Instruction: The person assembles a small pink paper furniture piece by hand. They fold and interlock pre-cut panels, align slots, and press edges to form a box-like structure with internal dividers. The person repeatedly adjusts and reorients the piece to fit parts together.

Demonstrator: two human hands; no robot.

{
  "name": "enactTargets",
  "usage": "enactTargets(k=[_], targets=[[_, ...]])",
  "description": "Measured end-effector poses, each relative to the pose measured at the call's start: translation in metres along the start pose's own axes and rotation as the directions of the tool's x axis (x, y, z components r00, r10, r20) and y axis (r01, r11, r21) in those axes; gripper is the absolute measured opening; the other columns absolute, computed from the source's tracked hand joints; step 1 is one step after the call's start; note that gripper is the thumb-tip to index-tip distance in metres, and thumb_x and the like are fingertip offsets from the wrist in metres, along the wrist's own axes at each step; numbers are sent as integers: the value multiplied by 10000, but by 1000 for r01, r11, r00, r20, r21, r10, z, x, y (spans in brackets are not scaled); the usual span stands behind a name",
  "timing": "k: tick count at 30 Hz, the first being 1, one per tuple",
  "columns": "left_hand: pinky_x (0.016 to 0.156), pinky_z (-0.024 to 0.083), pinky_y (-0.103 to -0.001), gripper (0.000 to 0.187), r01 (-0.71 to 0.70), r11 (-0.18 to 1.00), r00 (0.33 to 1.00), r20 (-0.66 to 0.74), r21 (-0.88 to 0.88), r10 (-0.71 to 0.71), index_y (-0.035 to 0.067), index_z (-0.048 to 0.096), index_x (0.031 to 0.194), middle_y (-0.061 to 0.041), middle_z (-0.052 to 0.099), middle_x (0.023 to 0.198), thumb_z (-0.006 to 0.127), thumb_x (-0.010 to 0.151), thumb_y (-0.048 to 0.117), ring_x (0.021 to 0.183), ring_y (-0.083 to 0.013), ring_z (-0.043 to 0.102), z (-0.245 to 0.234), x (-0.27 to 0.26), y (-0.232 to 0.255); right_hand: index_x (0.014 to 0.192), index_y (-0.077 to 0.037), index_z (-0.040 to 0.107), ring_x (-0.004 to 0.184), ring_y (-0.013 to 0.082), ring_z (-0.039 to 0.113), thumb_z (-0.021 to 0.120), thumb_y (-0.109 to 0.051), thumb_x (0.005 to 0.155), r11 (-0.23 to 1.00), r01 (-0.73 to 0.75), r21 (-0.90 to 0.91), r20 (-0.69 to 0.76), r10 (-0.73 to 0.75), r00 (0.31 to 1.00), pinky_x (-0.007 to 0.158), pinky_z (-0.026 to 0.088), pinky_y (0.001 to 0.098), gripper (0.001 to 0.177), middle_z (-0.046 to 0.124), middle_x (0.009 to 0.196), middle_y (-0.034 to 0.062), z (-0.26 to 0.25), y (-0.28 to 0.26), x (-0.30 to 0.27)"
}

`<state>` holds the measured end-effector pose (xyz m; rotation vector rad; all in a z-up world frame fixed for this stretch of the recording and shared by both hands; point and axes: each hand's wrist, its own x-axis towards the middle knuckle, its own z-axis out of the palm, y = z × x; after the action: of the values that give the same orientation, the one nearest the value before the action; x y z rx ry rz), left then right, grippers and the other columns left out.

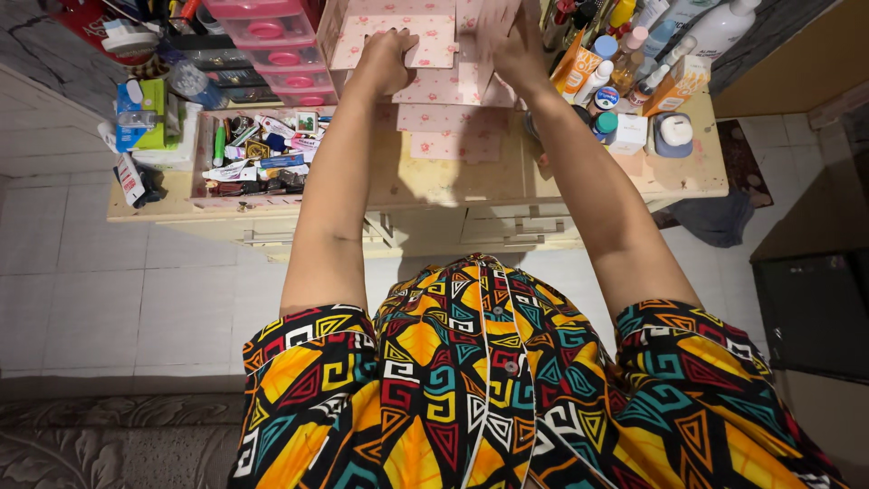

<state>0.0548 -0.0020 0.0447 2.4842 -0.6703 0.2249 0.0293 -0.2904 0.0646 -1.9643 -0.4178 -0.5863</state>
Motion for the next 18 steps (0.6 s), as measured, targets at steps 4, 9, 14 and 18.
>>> enactTargets(k=[4,9,14,18], targets=[[1054,438,-439,557,-8,1000,1000,-13,8,8,39,713,1253,-237,631,1324,840,714,89,1221,-424,574,-4,1,5,1239,23,594,1078,335,653,571,-17,932,1000,-9,-10,1,9,1000,947,511,386,310,676,1153,185,0,2,8],[992,514,-419,507,46,998,998,42,-39,-44,64,725,1240,-220,699,1193,824,743,67,1136,-395,650,-12,2,14,1191,18,611,1033,329,670,574,3,909,999,-35,-29,-4,35,999,909,530,380,285,688,1099,174,-2,-2,19],[934,538,-428,510,101,995,979,177,18,-103,113,724,1235,-212,712,1111,830,736,100,1074,-391,668,-23,5,18,1144,14,627,989,324,686,576,23,886,997,-70,-41,-17,69,997,870,549,375,263,700,1044,164,-5,-17,24],[930,533,-451,455,-99,962,951,310,255,16,87,750,1168,-195,729,1099,838,730,175,1074,-404,660,-25,17,13,1116,34,613,986,347,666,553,46,852,998,26,62,-21,-25,999,882,546,392,271,681,1030,185,-7,-22,22]])
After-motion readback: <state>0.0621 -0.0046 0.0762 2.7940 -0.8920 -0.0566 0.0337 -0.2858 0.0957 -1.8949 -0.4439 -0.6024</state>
